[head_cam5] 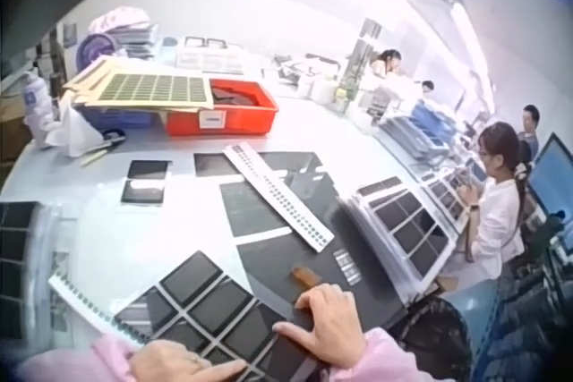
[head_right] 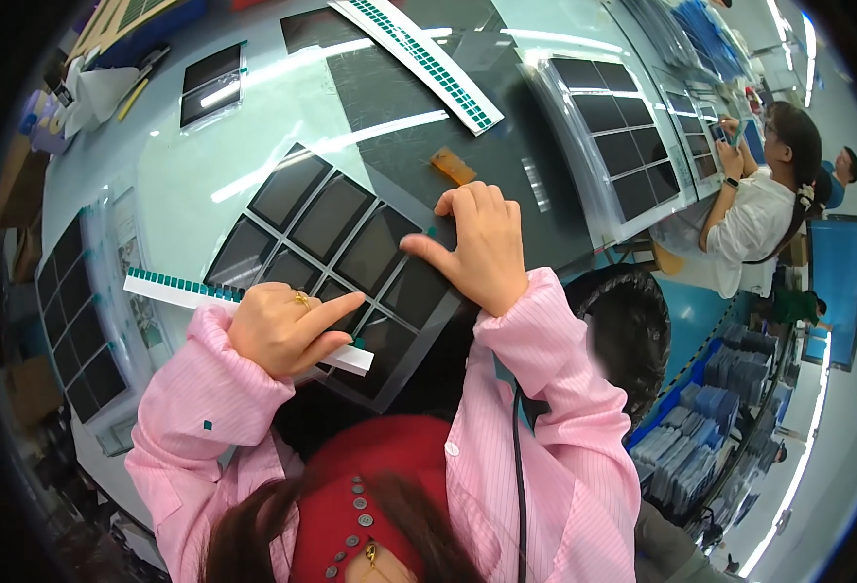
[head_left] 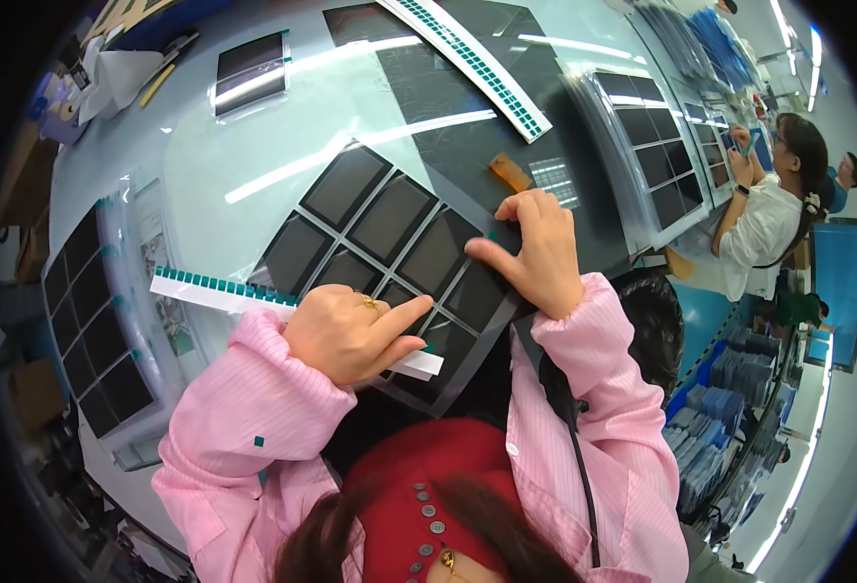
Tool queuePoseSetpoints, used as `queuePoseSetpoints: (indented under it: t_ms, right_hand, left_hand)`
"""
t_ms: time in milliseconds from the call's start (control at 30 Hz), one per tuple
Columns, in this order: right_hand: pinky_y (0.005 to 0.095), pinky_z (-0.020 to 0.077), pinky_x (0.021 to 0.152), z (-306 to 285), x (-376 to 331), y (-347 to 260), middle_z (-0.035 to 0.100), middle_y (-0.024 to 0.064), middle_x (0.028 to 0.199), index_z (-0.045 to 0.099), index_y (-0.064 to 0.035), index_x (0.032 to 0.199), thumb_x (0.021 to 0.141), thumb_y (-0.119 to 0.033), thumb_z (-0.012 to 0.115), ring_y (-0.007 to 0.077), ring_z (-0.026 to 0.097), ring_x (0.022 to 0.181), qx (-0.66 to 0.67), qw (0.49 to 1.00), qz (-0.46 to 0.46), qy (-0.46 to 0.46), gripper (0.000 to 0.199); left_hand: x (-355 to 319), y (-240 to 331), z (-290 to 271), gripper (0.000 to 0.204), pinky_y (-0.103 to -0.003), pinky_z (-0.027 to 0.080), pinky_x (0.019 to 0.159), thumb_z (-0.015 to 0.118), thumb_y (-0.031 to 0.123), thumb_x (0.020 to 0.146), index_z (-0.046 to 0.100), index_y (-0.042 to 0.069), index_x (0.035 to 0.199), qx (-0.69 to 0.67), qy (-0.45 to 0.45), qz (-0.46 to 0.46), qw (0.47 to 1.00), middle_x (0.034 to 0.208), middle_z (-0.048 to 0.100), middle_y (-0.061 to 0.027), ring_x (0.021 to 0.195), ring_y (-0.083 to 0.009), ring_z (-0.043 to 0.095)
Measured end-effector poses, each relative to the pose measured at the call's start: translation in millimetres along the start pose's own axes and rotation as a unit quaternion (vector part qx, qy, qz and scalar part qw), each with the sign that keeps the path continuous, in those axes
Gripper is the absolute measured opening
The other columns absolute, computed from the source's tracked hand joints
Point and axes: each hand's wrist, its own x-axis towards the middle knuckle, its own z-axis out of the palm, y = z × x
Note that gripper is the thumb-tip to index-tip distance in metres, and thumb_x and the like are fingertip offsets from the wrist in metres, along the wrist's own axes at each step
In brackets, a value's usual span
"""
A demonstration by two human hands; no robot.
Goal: Applying adhesive strips and cleaning small solar cell panels on a factory workbench.
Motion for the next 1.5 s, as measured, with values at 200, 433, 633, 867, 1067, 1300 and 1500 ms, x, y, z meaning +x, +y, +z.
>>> queuePoseSetpoints:
  t_ms: [200, 433, 633, 867, 1067, 1300, 1500]
  right_hand:
    - [0.0388, 0.0456, 0.073, 2, 3, 4, 0.06, 0.0082, 0.088, 0.064, -0.0046, 0.093, 0.085, -0.019, 0.082, 0.0277, 0.059, 0.085, 0.039, 0.998, 0.045, -0.008, 0.024]
    - [0.035, 0.0504, 0.074, -25, -28, -42, 0.065, 0.0093, 0.099, 0.068, -0.0054, 0.1, 0.075, -0.009, 0.088, 0.0263, 0.063, 0.086, 0.208, 0.967, -0.065, -0.133, 0.033]
    - [0.0359, 0.0476, 0.07, -10, -34, -51, 0.065, 0.0061, 0.092, 0.067, -0.0074, 0.095, 0.074, -0.008, 0.086, 0.026, 0.061, 0.079, 0.165, 0.971, -0.115, -0.128, 0.027]
    - [0.0359, 0.0476, 0.068, -17, -32, -57, 0.065, 0.0063, 0.086, 0.068, -0.0063, 0.091, 0.081, -0.005, 0.078, 0.0266, 0.061, 0.076, 0.189, 0.966, -0.086, -0.152, 0.014]
    - [0.0279, 0.0445, 0.057, -26, -28, -74, 0.064, 0.0051, 0.084, 0.069, -0.002, 0.089, 0.085, -0.001, 0.076, 0.0143, 0.06, 0.066, 0.334, 0.914, -0.027, -0.228, 0.008]
    - [0.0197, 0.0424, 0.057, -26, -28, -63, 0.067, -0.0019, 0.078, 0.07, 0.0008, 0.089, 0.089, -0.003, 0.071, 0.0008, 0.057, 0.069, 0.443, 0.853, 0.191, -0.197, 0.004]
    - [0.0198, 0.0434, 0.054, -13, -25, -54, 0.066, -0.0014, 0.066, 0.072, 0.0035, 0.091, 0.093, -0.012, 0.074, 0.0017, 0.056, 0.061, 0.388, 0.844, 0.27, -0.253, 0.015]
  left_hand:
    - [-10, 3, 10, 0.047, -0.037, 0.048, 0.054, 0.069, 0.043, 0.094, 0.07, 0.011, 0.129, -0.017, -0.015, -0.014, 1.0, 0.064, 0.065, -0.0029, 0.053, -0.0259, 0.062]
    - [-15, 7, 14, 0.04, -0.036, 0.047, 0.056, 0.072, 0.04, 0.093, 0.072, 0.012, 0.122, -0.016, -0.021, 0.011, 1.0, 0.064, 0.065, -0.0011, 0.056, -0.021, 0.064]
    - [-13, 7, 15, 0.026, -0.036, 0.049, 0.055, 0.074, 0.028, 0.092, 0.074, 0.01, 0.11, -0.024, 0.017, 0.006, 1.0, 0.064, 0.064, -0.002, 0.054, -0.0226, 0.062]
    - [-11, 7, 13, 0.022, -0.035, 0.048, 0.053, 0.072, 0.028, 0.094, 0.071, 0.008, 0.102, -0.003, 0.071, 0.007, 0.997, 0.061, 0.062, -0.0009, 0.053, -0.0208, 0.063]
    - [-11, 7, 14, 0.023, -0.034, 0.046, 0.052, 0.074, 0.026, 0.093, 0.072, 0.007, 0.106, -0.003, 0.088, 0.013, 0.996, 0.06, 0.061, -0.0003, 0.052, -0.0199, 0.062]
    - [-14, 6, 20, 0.027, -0.034, 0.046, 0.052, 0.076, 0.025, 0.09, 0.075, 0.011, 0.113, -0.004, 0.048, -0.007, 0.999, 0.063, 0.063, 0.0011, 0.051, -0.0182, 0.06]
    - [-14, 6, 20, 0.025, -0.034, 0.045, 0.051, 0.076, 0.029, 0.09, 0.077, 0.016, 0.112, -0.024, 0.031, 0.015, 0.999, 0.056, 0.057, 0.0019, 0.05, -0.0178, 0.059]
